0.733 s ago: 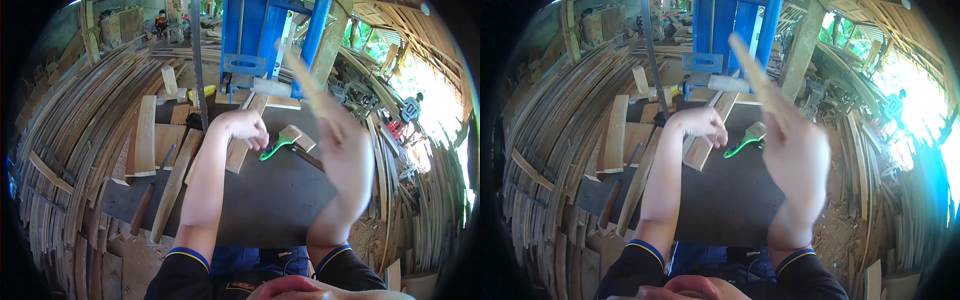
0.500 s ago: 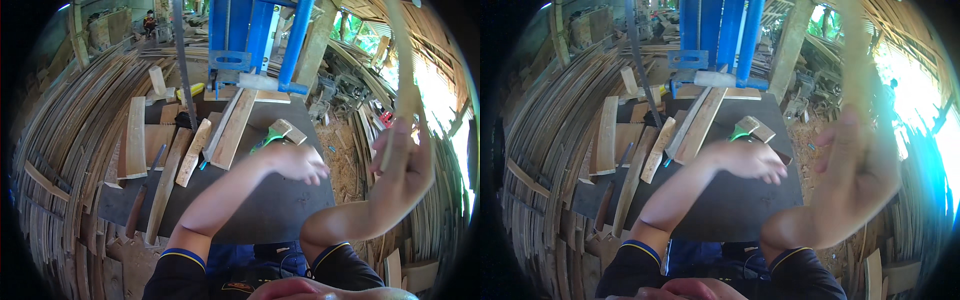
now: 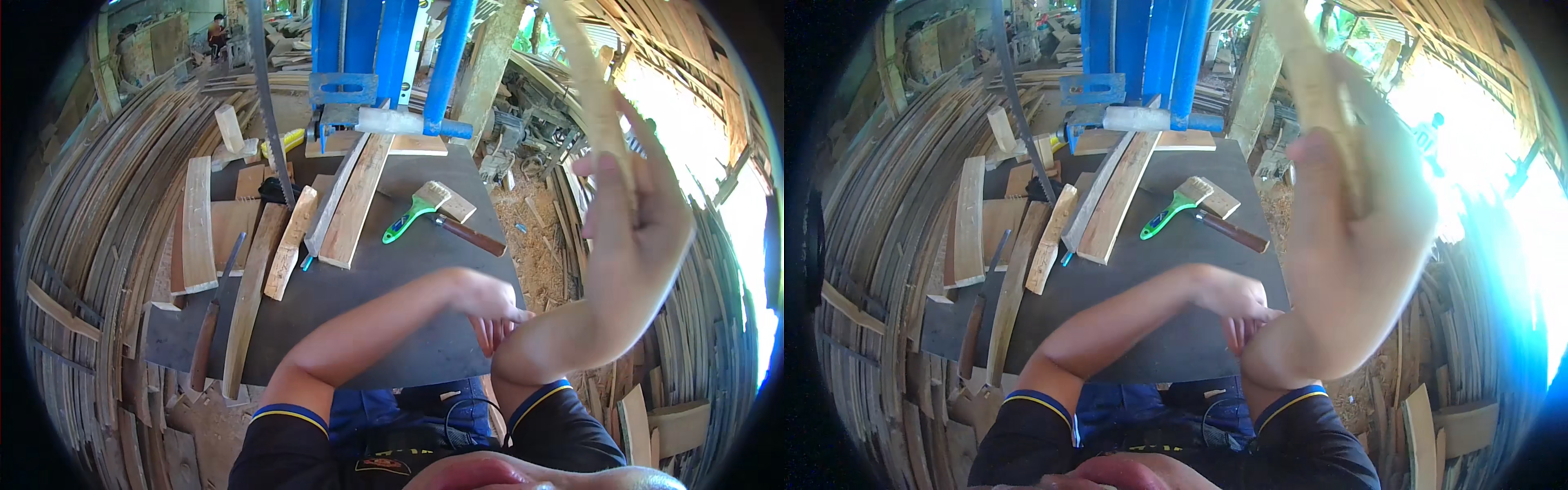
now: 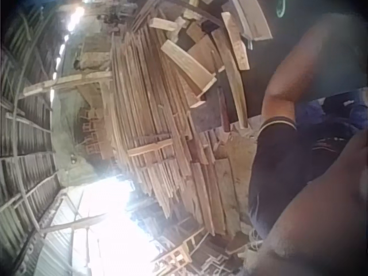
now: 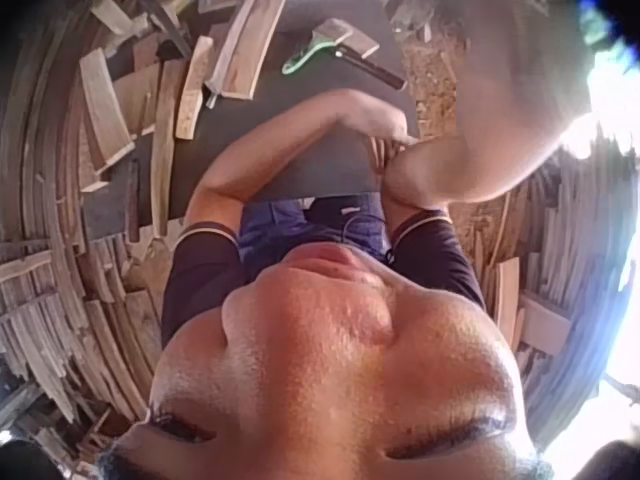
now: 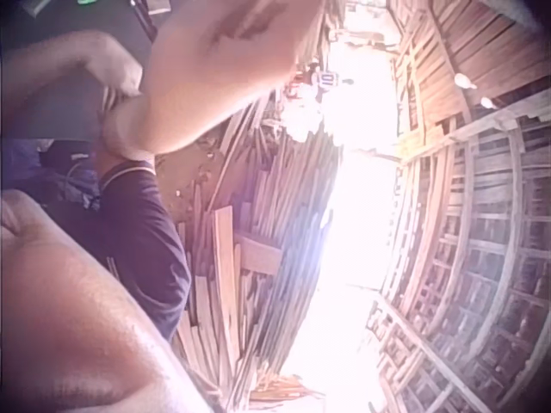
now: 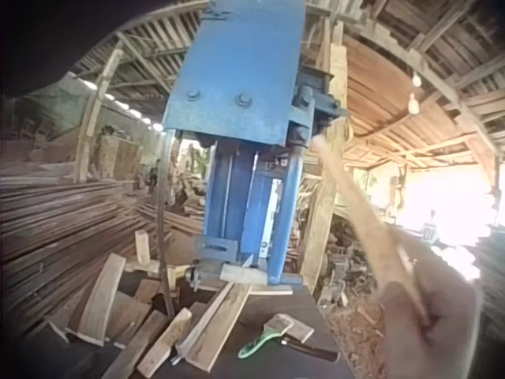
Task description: The person uses a blue vertical band saw to cut and shape a small piece of wood. They guide the wood through the blade with both hands, adjusting its position to create a specific profile. After cutting, the person uses a green brush to sweep sawdust off the workbench and the wood piece.
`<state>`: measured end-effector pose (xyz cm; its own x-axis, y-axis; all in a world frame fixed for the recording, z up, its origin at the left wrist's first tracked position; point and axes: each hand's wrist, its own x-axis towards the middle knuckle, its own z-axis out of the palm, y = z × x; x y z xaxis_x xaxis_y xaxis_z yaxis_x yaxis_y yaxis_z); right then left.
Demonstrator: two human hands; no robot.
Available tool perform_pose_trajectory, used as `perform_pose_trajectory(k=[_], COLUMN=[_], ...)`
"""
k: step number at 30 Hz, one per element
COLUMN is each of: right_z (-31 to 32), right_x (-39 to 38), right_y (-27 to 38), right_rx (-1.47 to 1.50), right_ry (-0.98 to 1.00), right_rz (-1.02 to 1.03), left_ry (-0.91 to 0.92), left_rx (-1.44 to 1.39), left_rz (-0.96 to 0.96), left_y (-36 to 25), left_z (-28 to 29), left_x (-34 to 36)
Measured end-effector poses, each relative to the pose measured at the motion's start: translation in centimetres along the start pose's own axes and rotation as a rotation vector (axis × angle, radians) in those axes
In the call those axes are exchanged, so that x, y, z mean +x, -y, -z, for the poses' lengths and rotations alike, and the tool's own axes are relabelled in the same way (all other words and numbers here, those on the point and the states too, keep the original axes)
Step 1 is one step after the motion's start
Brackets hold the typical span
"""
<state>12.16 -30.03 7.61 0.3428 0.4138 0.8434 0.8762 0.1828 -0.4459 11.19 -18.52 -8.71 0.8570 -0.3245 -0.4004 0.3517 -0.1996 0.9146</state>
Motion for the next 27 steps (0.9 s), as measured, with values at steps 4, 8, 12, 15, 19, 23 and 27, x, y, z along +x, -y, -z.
perform_pose_trajectory(k=[4, 8, 12, 15, 19, 23, 27], right_z=[-1.5, -3.6, -7.1, -7.9, -7.0, -9.7, -14.0], right_x=[-1.6, -2.0, -0.8, -0.9, -2.1, -0.7, 1.1], right_y=[-1.3, -1.4, -1.9, -1.9, -1.2, -2.5, -5.6], right_rx=[-0.097, -0.238, -0.336, -0.325, -0.317, -0.401, -0.529], right_ry=[0.197, 0.406, 0.493, 0.488, 0.482, 0.463, 0.458], right_rz=[0.033, 0.080, 0.087, 0.110, 0.097, 0.127, 0.194], left_ry=[-0.309, -0.913, -1.164, -1.141, -1.013, -1.110, -1.201], left_rx=[-0.054, 0.038, -0.466, -0.717, -0.648, -0.635, -0.653], left_rz=[-0.340, -0.194, -0.651, -1.123, -1.347, -1.343, -1.341], left_y=[-1.6, 2.7, 7.0, 7.4, 7.0, 7.4, 7.2], left_z=[4.5, 9.8, 13.1, 14.1, 15.4, 16.1, 15.5], left_x=[-8.5, -14.8, -14.5, -13.1, -12.3, -11.4, -11.6])
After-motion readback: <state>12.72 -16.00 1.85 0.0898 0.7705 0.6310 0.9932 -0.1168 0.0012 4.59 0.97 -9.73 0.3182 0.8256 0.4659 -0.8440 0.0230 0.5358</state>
